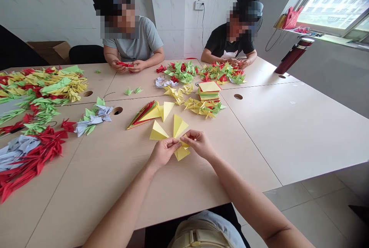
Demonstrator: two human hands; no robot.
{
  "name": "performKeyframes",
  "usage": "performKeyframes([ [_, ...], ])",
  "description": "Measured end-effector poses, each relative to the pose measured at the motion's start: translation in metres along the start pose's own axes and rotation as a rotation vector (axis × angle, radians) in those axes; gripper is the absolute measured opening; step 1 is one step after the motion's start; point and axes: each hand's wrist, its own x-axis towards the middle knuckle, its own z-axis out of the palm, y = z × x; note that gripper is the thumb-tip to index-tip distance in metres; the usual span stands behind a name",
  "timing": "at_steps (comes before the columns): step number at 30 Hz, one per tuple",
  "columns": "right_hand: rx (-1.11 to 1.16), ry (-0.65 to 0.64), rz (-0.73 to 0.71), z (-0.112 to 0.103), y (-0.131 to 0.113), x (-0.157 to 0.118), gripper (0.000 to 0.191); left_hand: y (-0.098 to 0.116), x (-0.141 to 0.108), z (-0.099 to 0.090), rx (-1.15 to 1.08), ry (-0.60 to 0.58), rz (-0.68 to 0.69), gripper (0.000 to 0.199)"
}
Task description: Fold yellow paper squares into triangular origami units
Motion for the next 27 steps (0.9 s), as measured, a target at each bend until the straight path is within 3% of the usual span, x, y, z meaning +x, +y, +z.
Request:
performKeyframes([
  [5,-0.108,0.014,-0.036,0.0001,-0.0027,-0.0003,0.032,0.0008,-0.0004,0.0015,-0.057,0.035,-0.012,0.034],
  [12,-0.133,0.068,-0.073,-0.0017,-0.0033,-0.0014,0.03,0.0038,-0.0009,0.0015,-0.146,-0.014,-0.094,0.042],
  [27,-0.243,0.106,-0.208,0.0031,-0.0049,-0.0045,0.028,-0.003,0.0011,-0.0007,-0.057,0.043,-0.012,0.037],
])
